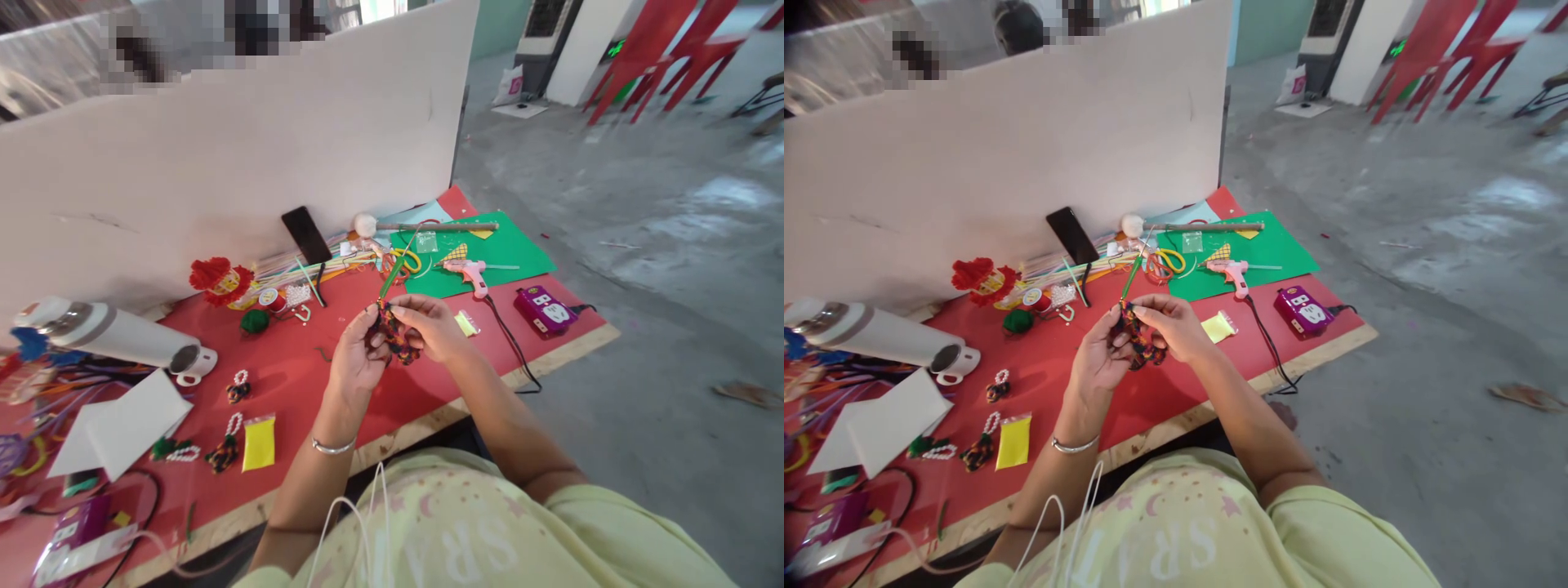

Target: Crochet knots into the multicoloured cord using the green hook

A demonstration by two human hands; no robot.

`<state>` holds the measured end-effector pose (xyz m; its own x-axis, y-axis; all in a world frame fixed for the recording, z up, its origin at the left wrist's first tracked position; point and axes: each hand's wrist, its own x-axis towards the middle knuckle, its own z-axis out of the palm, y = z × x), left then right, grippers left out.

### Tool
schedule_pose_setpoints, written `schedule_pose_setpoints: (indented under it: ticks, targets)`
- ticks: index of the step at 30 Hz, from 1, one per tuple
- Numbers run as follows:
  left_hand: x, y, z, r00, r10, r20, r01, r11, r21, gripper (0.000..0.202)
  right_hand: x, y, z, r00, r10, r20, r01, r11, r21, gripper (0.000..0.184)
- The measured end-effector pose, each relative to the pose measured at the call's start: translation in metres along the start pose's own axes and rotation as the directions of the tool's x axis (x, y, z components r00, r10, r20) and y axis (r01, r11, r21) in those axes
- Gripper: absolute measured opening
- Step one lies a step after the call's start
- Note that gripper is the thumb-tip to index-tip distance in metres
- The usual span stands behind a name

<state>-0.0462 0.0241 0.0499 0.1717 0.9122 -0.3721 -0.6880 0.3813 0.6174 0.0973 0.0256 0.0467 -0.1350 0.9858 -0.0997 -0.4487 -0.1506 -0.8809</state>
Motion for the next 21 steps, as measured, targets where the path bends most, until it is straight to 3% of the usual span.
schedule_pose_setpoints:
  ticks: [11, 21]
  targets:
    - [0.0011, -0.0034, -0.0022, 1.000, 0.007, -0.003, -0.007, 1.000, 0.019, 0.020, 0.0032, 0.0045, -0.0063, 1.000, 0.024, 0.017, -0.025, 1.000, 0.008, 0.036]
    - [-0.0004, -0.0071, -0.0031, 0.999, 0.035, 0.020, -0.036, 0.998, 0.046, 0.024, 0.0000, 0.0024, -0.0030, 0.998, 0.026, -0.052, -0.026, 1.000, 0.009, 0.034]
